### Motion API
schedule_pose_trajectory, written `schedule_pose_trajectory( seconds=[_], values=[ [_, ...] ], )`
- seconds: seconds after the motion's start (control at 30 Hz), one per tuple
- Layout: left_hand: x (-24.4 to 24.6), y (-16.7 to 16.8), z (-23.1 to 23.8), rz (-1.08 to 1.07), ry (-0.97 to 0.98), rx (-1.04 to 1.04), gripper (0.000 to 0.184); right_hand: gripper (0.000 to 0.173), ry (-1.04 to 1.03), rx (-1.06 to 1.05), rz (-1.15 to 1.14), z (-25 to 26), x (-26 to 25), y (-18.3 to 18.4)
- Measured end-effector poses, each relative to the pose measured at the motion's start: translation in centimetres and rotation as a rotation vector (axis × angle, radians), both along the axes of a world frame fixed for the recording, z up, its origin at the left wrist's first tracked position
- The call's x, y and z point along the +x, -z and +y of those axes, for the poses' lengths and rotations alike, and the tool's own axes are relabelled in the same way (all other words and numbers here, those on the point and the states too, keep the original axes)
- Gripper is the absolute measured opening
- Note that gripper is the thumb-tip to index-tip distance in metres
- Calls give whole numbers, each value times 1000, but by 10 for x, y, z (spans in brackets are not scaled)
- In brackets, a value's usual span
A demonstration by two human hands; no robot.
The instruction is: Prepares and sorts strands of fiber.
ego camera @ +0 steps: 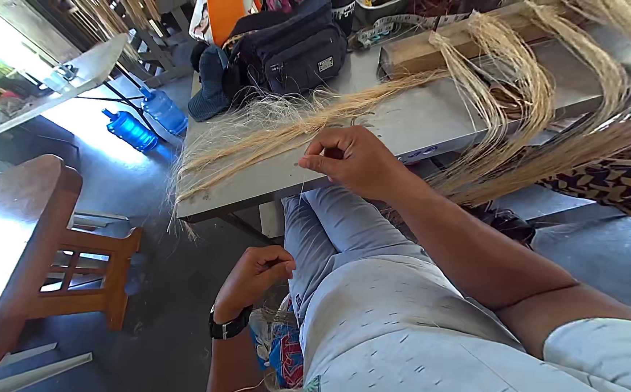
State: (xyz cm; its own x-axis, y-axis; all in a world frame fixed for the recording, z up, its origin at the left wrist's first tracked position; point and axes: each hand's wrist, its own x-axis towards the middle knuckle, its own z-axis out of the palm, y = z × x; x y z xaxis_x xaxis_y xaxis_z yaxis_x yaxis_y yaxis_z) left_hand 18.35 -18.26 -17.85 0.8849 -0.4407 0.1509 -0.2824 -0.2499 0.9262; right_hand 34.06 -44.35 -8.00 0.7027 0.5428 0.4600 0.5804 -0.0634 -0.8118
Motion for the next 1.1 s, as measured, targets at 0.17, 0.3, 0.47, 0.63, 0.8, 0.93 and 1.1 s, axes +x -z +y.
schedule_pose_trajectory(
  seconds=[0.17, 0.3, 0.47, 0.63, 0.8, 0.93, 1.1],
  values=[
    [-10, -8, 36, -238, -354, -97, 28, 17, -4, 69, -149, -21, -23, -31],
    [-20, -20, 52, -292, -532, -364, 26, 18, -335, 86, -169, -35, -35, -44],
    [-11, -44, 21, -289, -607, -382, 23, 20, -438, -121, 97, 8, -47, -8],
    [2, -42, -16, -366, -603, -184, 20, 42, -802, -363, 627, 51, -63, 48],
    [-7, -32, -22, -435, -571, -174, 19, 45, -957, 101, 1012, 57, -57, 76],
    [-18, -35, -14, -487, -498, -219, 19, 41, -854, 356, 1103, 54, -57, 70],
    [-20, -12, 7, -218, -143, -759, 20, 39, -736, 521, 1066, 39, -44, 55]
  ],
)
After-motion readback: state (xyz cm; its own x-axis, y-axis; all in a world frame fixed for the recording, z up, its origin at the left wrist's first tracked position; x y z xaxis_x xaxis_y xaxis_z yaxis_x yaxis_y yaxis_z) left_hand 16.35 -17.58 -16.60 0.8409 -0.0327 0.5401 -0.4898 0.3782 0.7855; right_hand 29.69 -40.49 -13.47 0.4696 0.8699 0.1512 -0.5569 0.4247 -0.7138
